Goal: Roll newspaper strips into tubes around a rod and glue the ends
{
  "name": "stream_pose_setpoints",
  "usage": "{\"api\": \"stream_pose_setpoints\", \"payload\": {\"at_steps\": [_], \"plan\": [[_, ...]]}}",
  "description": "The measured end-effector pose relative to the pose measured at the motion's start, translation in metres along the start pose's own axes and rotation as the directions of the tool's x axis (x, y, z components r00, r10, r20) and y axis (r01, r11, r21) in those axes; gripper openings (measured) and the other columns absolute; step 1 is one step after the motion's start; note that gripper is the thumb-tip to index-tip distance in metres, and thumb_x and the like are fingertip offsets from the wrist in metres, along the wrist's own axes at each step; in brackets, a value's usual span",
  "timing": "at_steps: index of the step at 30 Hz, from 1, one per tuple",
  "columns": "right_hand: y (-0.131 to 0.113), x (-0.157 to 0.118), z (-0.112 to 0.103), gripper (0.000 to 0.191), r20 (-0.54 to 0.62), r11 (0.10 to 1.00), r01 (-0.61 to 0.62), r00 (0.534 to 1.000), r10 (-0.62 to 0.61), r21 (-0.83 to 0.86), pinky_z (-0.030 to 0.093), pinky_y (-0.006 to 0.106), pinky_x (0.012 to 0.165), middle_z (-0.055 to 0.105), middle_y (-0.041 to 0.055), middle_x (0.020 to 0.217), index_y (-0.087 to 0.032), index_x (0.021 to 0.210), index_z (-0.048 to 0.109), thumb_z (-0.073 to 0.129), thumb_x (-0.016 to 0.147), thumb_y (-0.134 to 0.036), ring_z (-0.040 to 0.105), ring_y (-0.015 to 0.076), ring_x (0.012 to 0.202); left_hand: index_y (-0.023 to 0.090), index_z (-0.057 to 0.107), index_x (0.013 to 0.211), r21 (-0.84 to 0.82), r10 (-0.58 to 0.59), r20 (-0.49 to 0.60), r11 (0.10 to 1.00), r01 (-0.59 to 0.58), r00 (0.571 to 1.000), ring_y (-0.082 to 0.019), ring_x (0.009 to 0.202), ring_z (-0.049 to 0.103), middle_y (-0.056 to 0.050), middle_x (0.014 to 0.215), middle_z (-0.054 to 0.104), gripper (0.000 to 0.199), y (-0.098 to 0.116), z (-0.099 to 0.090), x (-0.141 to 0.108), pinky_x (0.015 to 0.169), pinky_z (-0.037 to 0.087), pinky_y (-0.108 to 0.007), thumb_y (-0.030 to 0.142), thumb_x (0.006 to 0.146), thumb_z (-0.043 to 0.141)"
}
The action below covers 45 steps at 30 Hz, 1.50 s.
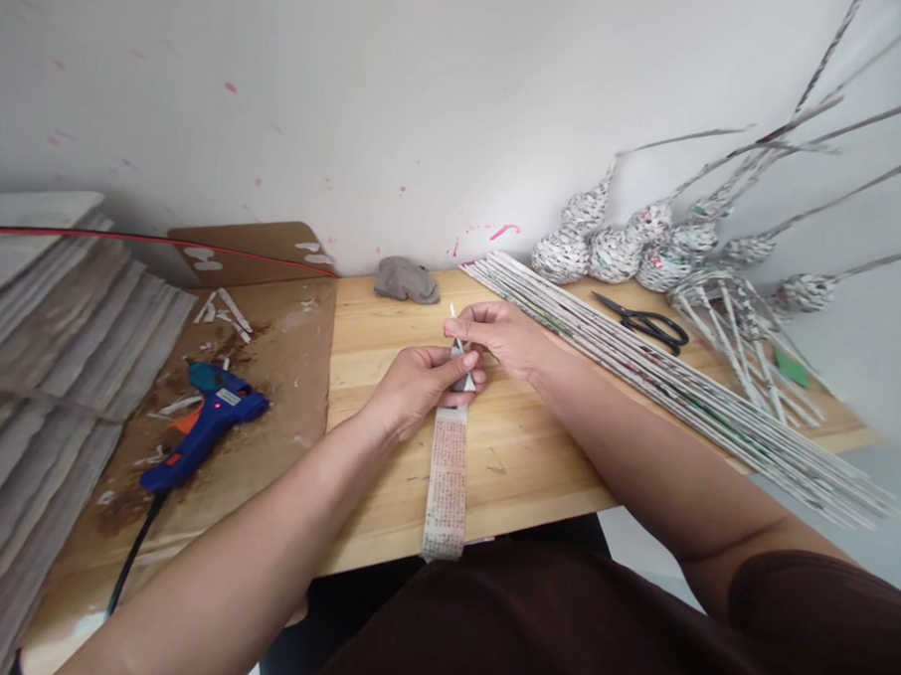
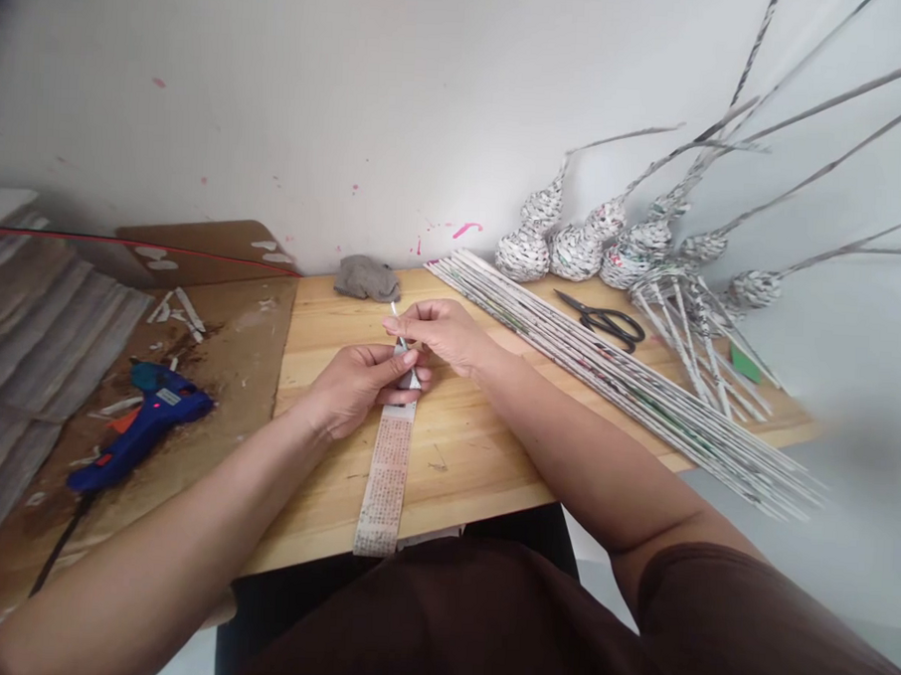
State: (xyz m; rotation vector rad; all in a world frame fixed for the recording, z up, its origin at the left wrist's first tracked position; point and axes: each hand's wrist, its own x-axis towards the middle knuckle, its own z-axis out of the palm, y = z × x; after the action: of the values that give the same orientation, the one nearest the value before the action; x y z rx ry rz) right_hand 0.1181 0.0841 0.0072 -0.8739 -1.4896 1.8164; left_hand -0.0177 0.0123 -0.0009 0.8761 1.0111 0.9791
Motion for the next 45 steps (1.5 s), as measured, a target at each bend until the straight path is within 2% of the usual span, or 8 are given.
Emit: {"api": "stream_pose_setpoints", "payload": {"at_steps": [9,15,19,23,31,36,41,45], "plan": [[0.001,-0.001,0.007,0.038,-0.026,1.0,-0.017,1.0,0.016,-0.012,0.03,0.019,0.028,0.048,-0.0072,0.041,-0.018,0.065,0.051,0.075,0.068,-0.047,0.04,0.0071,0.03,0.009,0.07,0.084,0.03,0.002,-0.044,1.0,0.0,0.999,-0.013,0.068,0.065,-0.009,0.074,0.069,0.021,0.002,0.004,-0.002,0.064,0.055,-0.025,0.03,0.079,0.066],[0.002,0.003,0.003,0.039,-0.172,0.967,0.103,0.974,-0.145,-0.234,0.043,0.02,0.05,0.065,0.0025,0.071,-0.015,0.079,0.065,0.061,0.078,-0.053,0.055,0.0092,0.057,0.011,0.068,0.087,-0.073,0.101,-0.255,0.99,-0.123,0.962,-0.012,0.063,0.065,-0.008,0.084,0.068,0.018,0.013,-0.009,0.006,0.061,0.057,-0.026,0.026,0.083,0.06],[0.006,0.004,0.001,0.031,-0.062,0.91,0.154,0.979,-0.192,-0.386,0.046,0.025,0.064,0.068,0.004,0.076,-0.015,0.077,0.069,0.063,0.079,-0.045,0.059,0.0124,0.067,0.01,0.066,0.088,-0.143,0.097,-0.317,0.978,-0.149,0.943,-0.013,0.064,0.065,-0.008,0.081,0.068,0.016,0.02,-0.014,0.008,0.061,0.058,-0.027,0.021,0.085,0.055],[0.011,0.002,0.007,0.022,-0.031,0.794,0.202,0.963,-0.267,-0.574,0.045,0.028,0.067,0.069,0.0046,0.077,-0.016,0.078,0.07,0.063,0.079,-0.037,0.061,0.0148,0.069,0.01,0.066,0.086,-0.176,0.085,-0.306,0.974,-0.145,0.948,-0.012,0.063,0.064,-0.007,0.076,0.067,0.015,0.019,-0.014,0.008,0.063,0.058,-0.028,0.022,0.083,0.059],[0.008,-0.004,0.015,0.009,0.061,0.42,0.298,0.869,-0.492,-0.857,0.043,0.028,0.067,0.062,0.0041,0.074,-0.018,0.076,0.067,0.058,0.077,-0.019,0.057,0.015,0.068,0.013,0.066,0.088,-0.179,0.066,-0.338,0.975,-0.133,0.939,-0.01,0.059,0.06,-0.004,0.075,0.063,0.016,0.02,-0.021,0.01,0.059,0.059,-0.028,0.025,0.085,0.056],[0.007,-0.006,0.018,0.012,0.059,0.409,0.302,0.859,-0.509,-0.861,0.042,0.028,0.068,0.065,0.0044,0.076,-0.019,0.077,0.066,0.059,0.08,-0.028,0.057,0.0162,0.07,0.014,0.068,0.09,-0.184,0.077,-0.292,0.974,-0.135,0.953,-0.009,0.062,0.061,-0.006,0.081,0.065,0.018,0.016,-0.02,0.01,0.057,0.058,-0.023,0.028,0.081,0.063],[0.009,-0.005,0.019,0.016,0.085,0.352,0.291,0.864,-0.497,-0.89,0.037,0.026,0.061,0.06,0.002,0.066,-0.018,0.066,0.06,0.054,0.08,-0.021,0.052,0.0134,0.062,0.012,0.069,0.092,-0.17,0.057,-0.276,0.98,-0.108,0.959,-0.009,0.057,0.059,-0.005,0.075,0.066,0.022,0.012,-0.019,0.011,0.051,0.056,-0.02,0.03,0.08,0.064],[0.011,-0.005,0.019,0.014,0.029,0.455,0.272,0.881,-0.472,-0.848,0.036,0.024,0.057,0.06,0.0007,0.064,-0.018,0.068,0.06,0.056,0.08,-0.024,0.051,0.0118,0.057,0.012,0.069,0.091,-0.173,0.072,-0.288,0.977,-0.125,0.955,-0.009,0.058,0.058,-0.006,0.079,0.066,0.019,0.012,-0.02,0.012,0.047,0.053,-0.018,0.027,0.081,0.062]]}}
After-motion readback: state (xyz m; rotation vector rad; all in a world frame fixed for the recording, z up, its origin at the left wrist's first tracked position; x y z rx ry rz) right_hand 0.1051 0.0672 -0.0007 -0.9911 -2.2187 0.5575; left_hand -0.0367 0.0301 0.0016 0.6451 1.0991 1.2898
